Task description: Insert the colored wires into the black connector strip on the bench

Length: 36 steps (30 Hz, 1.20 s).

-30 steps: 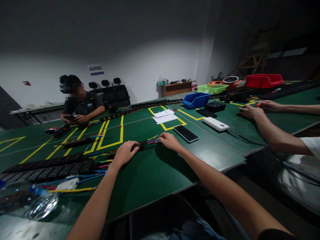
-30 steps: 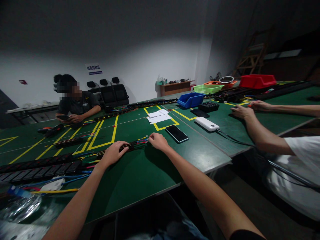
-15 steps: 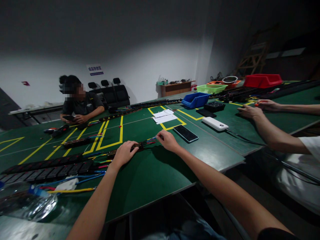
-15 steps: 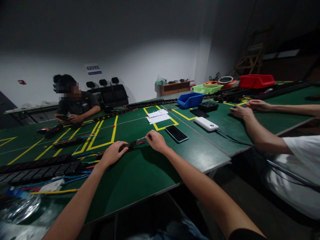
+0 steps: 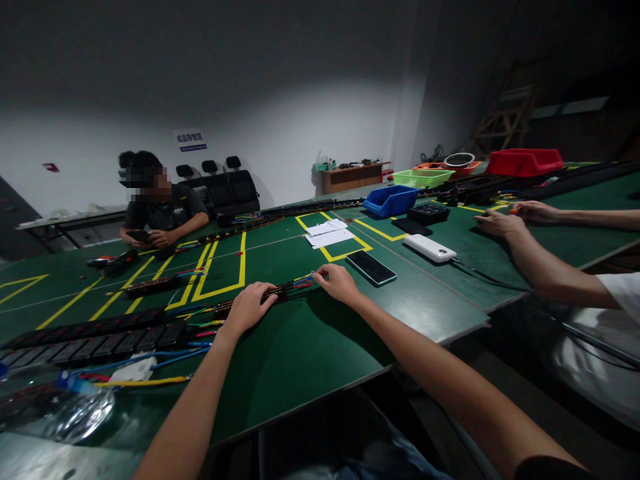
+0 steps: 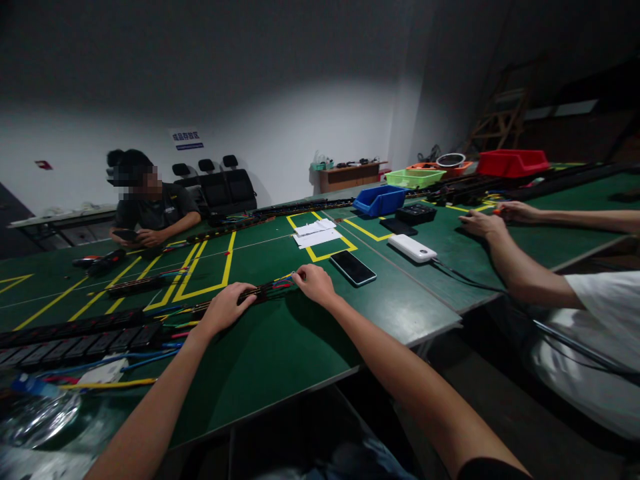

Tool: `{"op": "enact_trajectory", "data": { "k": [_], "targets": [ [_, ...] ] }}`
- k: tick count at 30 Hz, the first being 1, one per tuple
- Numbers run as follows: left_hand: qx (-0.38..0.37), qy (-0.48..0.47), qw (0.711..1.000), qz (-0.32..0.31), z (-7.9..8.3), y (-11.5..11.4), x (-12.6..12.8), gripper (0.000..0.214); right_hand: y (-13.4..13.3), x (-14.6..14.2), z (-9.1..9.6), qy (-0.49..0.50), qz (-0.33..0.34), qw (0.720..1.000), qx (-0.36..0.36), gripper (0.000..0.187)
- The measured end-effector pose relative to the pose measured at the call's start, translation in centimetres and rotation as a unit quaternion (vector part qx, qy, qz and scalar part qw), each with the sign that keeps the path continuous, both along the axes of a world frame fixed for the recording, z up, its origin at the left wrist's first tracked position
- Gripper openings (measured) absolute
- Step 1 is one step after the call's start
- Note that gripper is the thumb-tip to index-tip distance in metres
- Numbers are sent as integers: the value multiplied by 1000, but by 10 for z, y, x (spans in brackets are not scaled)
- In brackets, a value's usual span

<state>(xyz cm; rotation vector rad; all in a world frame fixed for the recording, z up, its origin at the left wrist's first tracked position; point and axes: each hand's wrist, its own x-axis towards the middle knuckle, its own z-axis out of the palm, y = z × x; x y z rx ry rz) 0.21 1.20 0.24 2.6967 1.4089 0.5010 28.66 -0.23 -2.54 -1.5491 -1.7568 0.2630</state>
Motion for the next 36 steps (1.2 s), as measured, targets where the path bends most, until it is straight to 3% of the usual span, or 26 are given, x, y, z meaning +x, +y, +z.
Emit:
{"op": "enact_trajectory", "data": {
  "k": [3,8,12,18,25,30,32,36],
  "targets": [
    [7,-2,1000,0,-1,1,0,35,0,-2,0,39,50,996,55,18],
    [13,2,1000,-1,-2,0,0,35,1,-5,-2,73,122,985,98,27],
    [13,3,1000,2,-1,-1,1,34,3,-4,-4,60,82,991,86,26],
    [6,8,1000,5,1,-1,1,35,0,-1,-2,18,-15,1000,9,20],
    [11,13,1000,3,0,-1,0,34,-2,-2,3,53,-31,998,-20,23],
    [9,13,1000,5,-1,0,0,35,-3,0,5,63,-81,993,-61,22],
    [12,12,1000,1,-2,1,0,34,-2,0,5,84,-69,992,-70,23],
    [14,6,1000,-3,-3,1,-1,35,3,0,5,198,19,979,-43,30]
  ]
}}
